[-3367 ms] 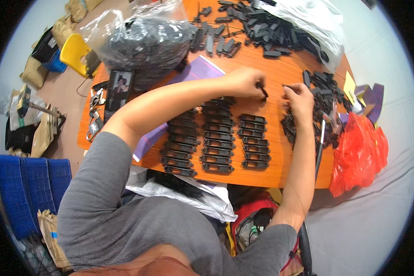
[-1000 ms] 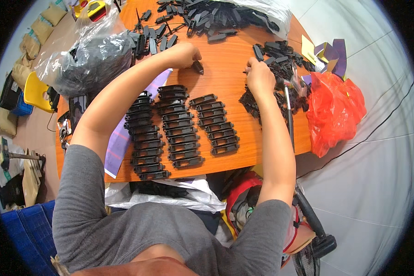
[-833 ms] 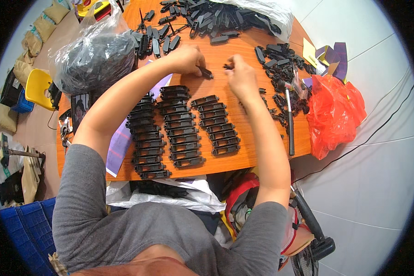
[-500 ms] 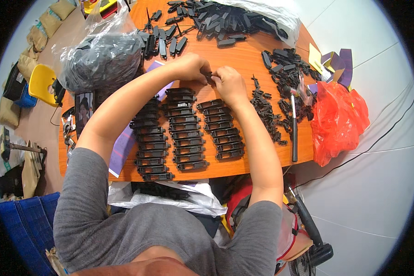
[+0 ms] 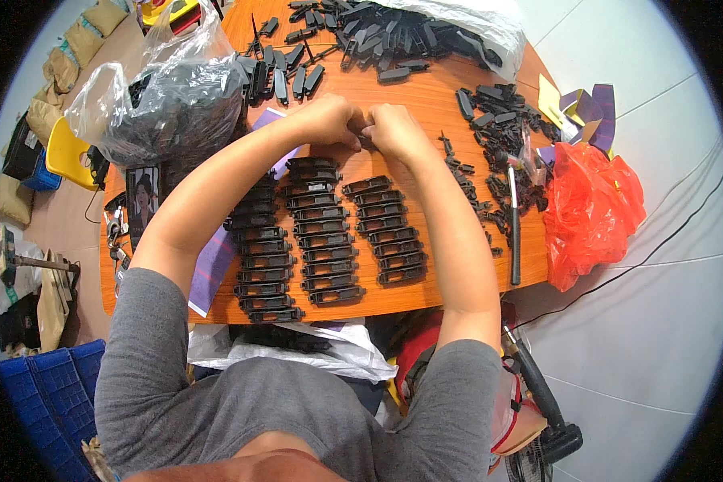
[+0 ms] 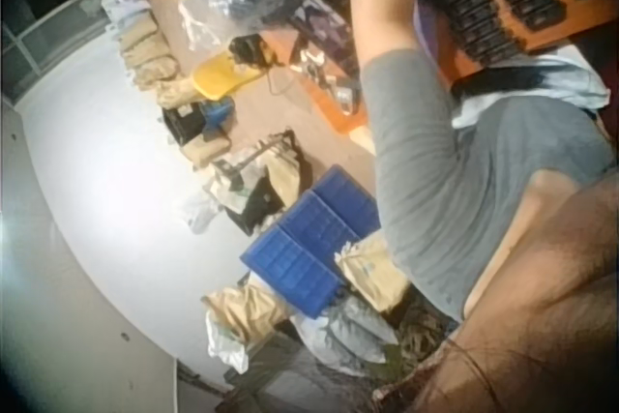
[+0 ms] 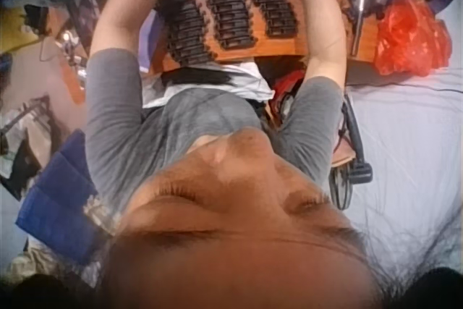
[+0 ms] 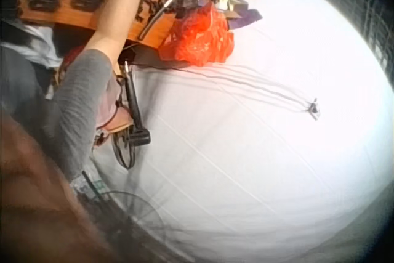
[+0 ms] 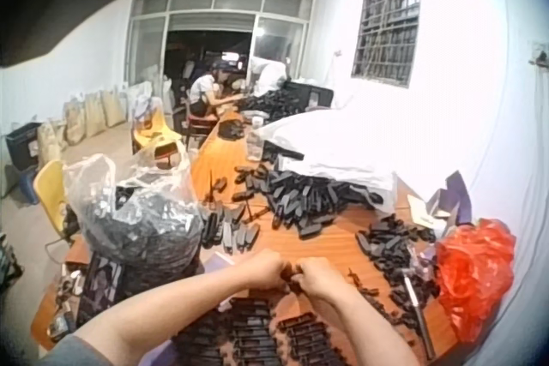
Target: The person sorts and assembles small black metal or plastic components by hand at a workstation.
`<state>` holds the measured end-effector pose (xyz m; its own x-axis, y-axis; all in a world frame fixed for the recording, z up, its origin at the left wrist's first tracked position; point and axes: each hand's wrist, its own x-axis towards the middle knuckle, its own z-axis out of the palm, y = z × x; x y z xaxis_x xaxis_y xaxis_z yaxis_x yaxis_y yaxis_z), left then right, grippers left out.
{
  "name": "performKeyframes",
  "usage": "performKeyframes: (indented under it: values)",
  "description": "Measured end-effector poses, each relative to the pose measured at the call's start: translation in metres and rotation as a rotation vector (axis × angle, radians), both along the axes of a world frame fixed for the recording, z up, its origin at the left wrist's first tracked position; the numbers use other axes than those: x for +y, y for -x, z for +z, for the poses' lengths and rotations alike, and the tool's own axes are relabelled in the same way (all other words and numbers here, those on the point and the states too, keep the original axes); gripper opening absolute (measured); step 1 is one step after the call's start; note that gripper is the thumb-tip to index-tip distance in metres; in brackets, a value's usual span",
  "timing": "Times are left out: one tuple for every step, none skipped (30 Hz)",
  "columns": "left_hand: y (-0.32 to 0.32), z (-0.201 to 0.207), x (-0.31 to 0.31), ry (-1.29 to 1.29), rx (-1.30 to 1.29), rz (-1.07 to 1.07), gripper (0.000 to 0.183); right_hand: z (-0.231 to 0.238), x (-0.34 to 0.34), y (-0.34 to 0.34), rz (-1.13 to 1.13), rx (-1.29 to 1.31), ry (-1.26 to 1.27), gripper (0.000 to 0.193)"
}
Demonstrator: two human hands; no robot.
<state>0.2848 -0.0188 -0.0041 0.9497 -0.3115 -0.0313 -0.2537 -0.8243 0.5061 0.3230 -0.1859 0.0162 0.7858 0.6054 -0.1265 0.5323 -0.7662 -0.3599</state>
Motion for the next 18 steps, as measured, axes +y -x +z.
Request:
performKeyframes:
  values:
    - [0.002, 0.002, -0.001, 0.023, -0.021, -0.005, 0.039, 0.001, 0.001, 0.002, -0.001, 0.007, -0.001, 0.015]
    - [0.003, 0.004, -0.001, 0.046, -0.043, -0.01, 0.038, 0.003, 0.002, 0.003, 0.019, -0.065, 0.08, 0.017]
    - [0.002, 0.003, -0.001, 0.046, -0.04, -0.012, 0.038, 0.007, 0.004, 0.007, 0.04, -0.142, 0.161, 0.019]
    - [0.001, 0.002, 0.0, 0.038, -0.058, -0.025, 0.038, 0.006, 0.008, 0.008, 0.037, -0.14, 0.161, 0.019]
    - [0.001, 0.002, 0.0, 0.029, -0.076, -0.038, 0.038, 0.003, 0.012, 0.008, 0.042, -0.168, 0.221, 0.019]
    - [0.001, 0.003, -0.001, 0.028, -0.079, -0.047, 0.038, 0.001, 0.012, 0.007, 0.041, -0.198, 0.28, 0.02]
    - [0.002, 0.005, -0.003, -0.01, -0.062, -0.026, 0.039, 0.003, 0.006, 0.006, 0.03, -0.2, 0.281, 0.02]
    - [0.004, 0.007, -0.005, -0.048, -0.047, -0.005, 0.04, 0.005, -0.001, 0.004, -0.011, -0.104, 0.161, 0.021]
    - [0.006, 0.005, -0.002, -0.056, -0.055, -0.008, 0.04, 0.008, -0.005, 0.0, -0.047, -0.012, 0.033, 0.021]
    - [0.008, 0.001, -0.004, -0.057, -0.048, -0.007, 0.041, 0.002, -0.02, -0.009, -0.144, -0.033, -0.07, 0.025]
    - [0.009, -0.002, -0.005, -0.058, -0.04, -0.003, 0.042, -0.002, -0.039, -0.019, -0.239, -0.054, -0.174, 0.028]
    - [0.013, -0.001, -0.007, -0.069, -0.051, -0.047, 0.035, 0.005, -0.055, -0.023, -0.312, -0.111, -0.09, 0.031]
    - [0.019, 0.001, -0.012, -0.071, -0.05, -0.04, 0.035, 0.013, -0.071, -0.023, -0.386, -0.166, -0.004, 0.034]
    - [0.025, 0.007, -0.019, -0.064, -0.005, -0.067, 0.032, 0.018, -0.082, -0.023, -0.445, -0.177, 0.119, 0.034]
    - [0.031, 0.012, -0.023, -0.06, 0.041, -0.09, 0.03, 0.019, -0.088, -0.023, -0.499, -0.186, 0.24, 0.034]
    - [0.036, 0.017, -0.026, -0.049, 0.069, -0.136, 0.032, 0.016, -0.094, -0.026, -0.493, -0.188, 0.237, 0.034]
    - [0.039, 0.019, -0.03, -0.052, 0.068, -0.13, 0.032, 0.009, -0.1, -0.03, -0.511, -0.108, 0.286, 0.033]
    - [0.042, 0.022, -0.031, -0.007, 0.119, -0.167, 0.033, 0.006, -0.101, -0.03, -0.523, -0.026, 0.334, 0.033]
